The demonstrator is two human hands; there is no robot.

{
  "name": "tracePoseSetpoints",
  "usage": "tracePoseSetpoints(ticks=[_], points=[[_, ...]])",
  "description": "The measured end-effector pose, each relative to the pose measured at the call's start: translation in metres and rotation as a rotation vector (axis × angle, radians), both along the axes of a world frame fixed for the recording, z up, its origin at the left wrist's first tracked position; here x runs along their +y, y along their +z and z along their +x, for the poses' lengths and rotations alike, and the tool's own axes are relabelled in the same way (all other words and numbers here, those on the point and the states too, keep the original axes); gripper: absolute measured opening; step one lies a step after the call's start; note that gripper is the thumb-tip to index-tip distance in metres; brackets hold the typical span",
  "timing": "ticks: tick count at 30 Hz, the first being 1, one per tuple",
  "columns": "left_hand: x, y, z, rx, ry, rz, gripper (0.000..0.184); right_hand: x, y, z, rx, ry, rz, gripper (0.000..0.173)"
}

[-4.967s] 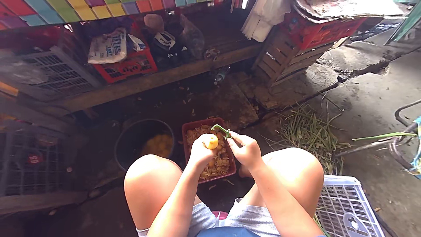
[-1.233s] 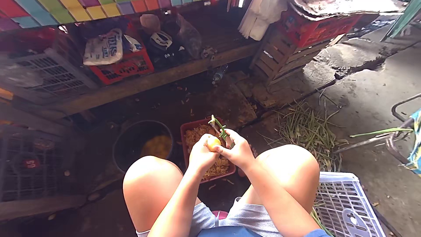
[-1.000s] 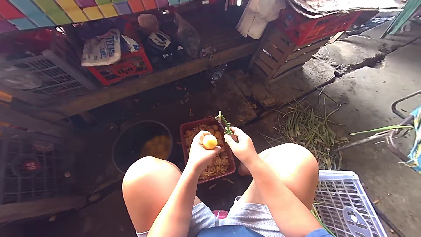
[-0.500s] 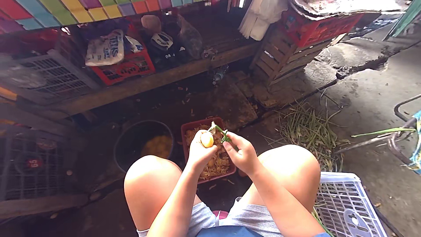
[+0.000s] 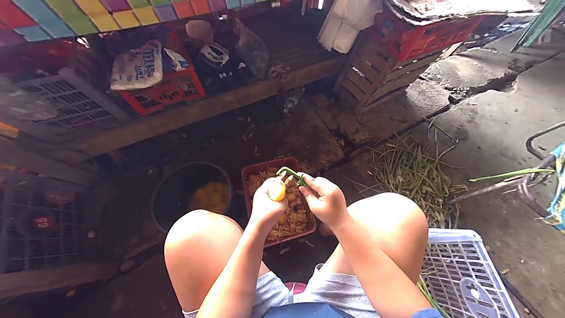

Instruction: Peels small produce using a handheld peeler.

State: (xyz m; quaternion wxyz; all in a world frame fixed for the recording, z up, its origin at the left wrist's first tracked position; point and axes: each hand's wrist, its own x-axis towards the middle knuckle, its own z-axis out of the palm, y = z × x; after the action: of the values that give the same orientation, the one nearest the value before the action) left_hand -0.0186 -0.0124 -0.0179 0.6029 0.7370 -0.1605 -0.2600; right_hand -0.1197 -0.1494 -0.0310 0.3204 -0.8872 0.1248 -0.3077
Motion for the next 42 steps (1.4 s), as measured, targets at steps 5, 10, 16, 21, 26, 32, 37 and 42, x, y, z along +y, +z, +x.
tracePoseSetpoints(ticks=[5,10,16,21,26,32,37,42], points=[[-0.001,0.006,0.000,-0.070,-0.033,0.123,0.031,0.004,0.005,-0.005,0.005,0.173,-0.027,0.027],[0.008,0.002,-0.001,-0.085,-0.106,-0.018,0.030,-0.014,0.002,-0.001,0.189,-0.023,-0.038,0.030],[0.010,0.004,0.001,0.103,-0.150,-0.262,0.039,-0.007,0.007,-0.002,0.083,-0.062,0.258,0.038],[0.007,0.009,0.000,0.239,-0.189,-0.262,0.042,-0.005,0.007,-0.003,0.012,-0.008,0.261,0.033],[0.003,0.006,-0.002,0.103,-0.103,-0.086,0.052,0.002,0.008,-0.006,-0.066,0.079,0.130,0.030],[0.001,0.006,-0.004,-0.058,-0.043,0.072,0.030,0.008,0.007,-0.005,-0.073,0.193,-0.179,0.029],[0.006,0.003,-0.001,-0.099,-0.160,0.034,0.028,-0.010,0.001,-0.001,0.017,-0.038,-0.222,0.026],[0.003,0.012,-0.003,-0.030,-0.089,0.096,0.026,-0.001,0.006,-0.003,-0.129,0.107,-0.167,0.024]])
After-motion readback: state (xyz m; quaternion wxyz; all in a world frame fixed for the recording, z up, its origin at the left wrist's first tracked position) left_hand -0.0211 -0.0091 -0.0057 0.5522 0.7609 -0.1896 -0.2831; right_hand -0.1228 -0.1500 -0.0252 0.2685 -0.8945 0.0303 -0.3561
